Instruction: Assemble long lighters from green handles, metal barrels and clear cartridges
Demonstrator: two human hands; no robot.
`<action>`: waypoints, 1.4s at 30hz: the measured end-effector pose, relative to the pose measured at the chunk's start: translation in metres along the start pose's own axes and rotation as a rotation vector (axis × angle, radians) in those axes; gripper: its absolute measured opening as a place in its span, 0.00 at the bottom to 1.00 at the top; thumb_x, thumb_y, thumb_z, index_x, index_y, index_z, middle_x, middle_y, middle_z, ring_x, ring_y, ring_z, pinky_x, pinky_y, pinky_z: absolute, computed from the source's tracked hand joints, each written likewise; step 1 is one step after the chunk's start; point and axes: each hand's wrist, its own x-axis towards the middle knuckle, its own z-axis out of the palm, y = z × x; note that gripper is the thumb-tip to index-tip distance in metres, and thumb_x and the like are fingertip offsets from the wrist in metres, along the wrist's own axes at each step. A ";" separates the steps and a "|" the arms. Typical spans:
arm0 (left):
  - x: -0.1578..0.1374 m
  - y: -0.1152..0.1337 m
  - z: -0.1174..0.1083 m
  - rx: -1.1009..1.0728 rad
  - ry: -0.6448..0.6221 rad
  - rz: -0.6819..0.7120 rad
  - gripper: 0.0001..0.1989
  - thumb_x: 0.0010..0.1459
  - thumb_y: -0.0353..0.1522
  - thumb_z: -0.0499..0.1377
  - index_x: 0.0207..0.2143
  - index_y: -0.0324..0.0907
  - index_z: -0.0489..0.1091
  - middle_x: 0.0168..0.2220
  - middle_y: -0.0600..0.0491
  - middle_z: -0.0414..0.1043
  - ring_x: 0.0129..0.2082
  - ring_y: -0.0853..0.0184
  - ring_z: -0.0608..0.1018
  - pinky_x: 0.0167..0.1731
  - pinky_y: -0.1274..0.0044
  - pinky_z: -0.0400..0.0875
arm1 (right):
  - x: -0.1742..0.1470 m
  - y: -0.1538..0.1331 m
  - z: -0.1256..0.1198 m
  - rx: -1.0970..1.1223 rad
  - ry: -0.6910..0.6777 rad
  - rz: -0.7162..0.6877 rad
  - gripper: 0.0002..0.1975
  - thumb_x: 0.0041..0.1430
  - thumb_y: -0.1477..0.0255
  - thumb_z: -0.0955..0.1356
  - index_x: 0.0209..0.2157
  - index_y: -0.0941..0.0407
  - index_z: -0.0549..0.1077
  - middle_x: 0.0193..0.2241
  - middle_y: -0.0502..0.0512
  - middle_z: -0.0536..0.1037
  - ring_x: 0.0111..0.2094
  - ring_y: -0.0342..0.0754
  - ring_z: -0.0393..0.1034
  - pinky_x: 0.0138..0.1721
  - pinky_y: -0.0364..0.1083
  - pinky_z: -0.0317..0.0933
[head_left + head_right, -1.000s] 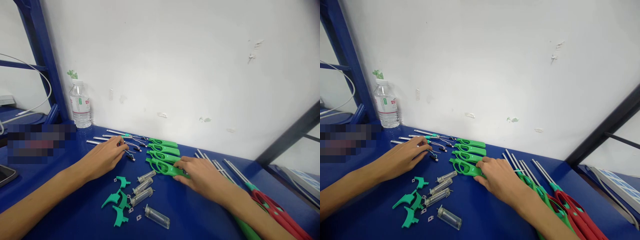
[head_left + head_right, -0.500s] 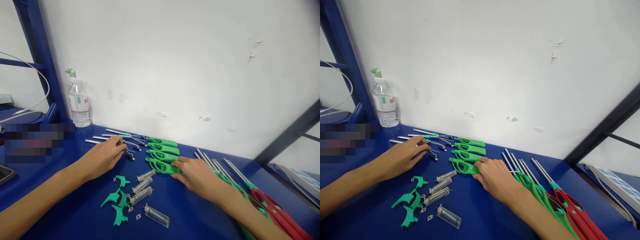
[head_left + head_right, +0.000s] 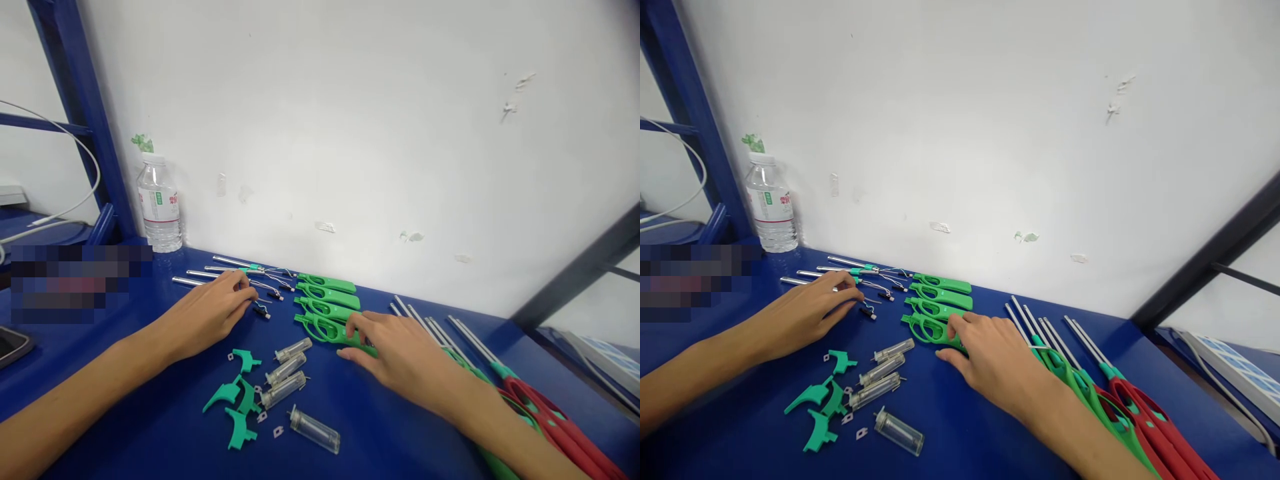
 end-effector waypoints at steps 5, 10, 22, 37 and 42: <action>0.000 0.030 -0.001 -0.195 0.114 0.083 0.09 0.75 0.36 0.65 0.52 0.43 0.77 0.52 0.50 0.79 0.50 0.61 0.82 0.52 0.63 0.83 | -0.021 -0.027 -0.007 0.166 -0.155 -0.091 0.19 0.67 0.45 0.76 0.44 0.44 0.81 0.35 0.43 0.87 0.39 0.54 0.83 0.36 0.49 0.57; -0.002 0.081 -0.002 -0.430 0.067 0.205 0.10 0.77 0.35 0.61 0.56 0.47 0.78 0.55 0.50 0.79 0.55 0.60 0.81 0.54 0.62 0.82 | -0.031 -0.051 -0.013 0.100 -0.328 -0.158 0.11 0.72 0.56 0.76 0.44 0.47 0.81 0.41 0.49 0.89 0.45 0.58 0.86 0.39 0.50 0.59; -0.001 0.098 -0.012 -0.518 -0.258 0.270 0.08 0.74 0.31 0.64 0.52 0.48 0.82 0.56 0.51 0.82 0.59 0.56 0.81 0.61 0.54 0.79 | -0.024 -0.039 0.001 -0.013 -0.231 -0.100 0.15 0.76 0.63 0.69 0.33 0.53 0.75 0.34 0.57 0.88 0.38 0.60 0.85 0.31 0.51 0.38; -0.007 0.083 -0.007 -0.505 -0.129 0.196 0.04 0.72 0.32 0.63 0.48 0.45 0.77 0.47 0.53 0.76 0.46 0.62 0.78 0.52 0.63 0.77 | -0.015 -0.060 0.020 0.127 -0.171 -0.144 0.15 0.79 0.54 0.68 0.42 0.50 0.72 0.38 0.49 0.88 0.38 0.59 0.87 0.28 0.51 0.37; -0.009 0.080 -0.007 -0.509 -0.063 0.198 0.08 0.75 0.32 0.59 0.51 0.45 0.77 0.51 0.52 0.77 0.48 0.61 0.79 0.52 0.62 0.78 | -0.014 -0.057 0.022 0.112 -0.142 -0.129 0.14 0.82 0.56 0.65 0.45 0.51 0.73 0.40 0.53 0.88 0.39 0.61 0.86 0.30 0.51 0.38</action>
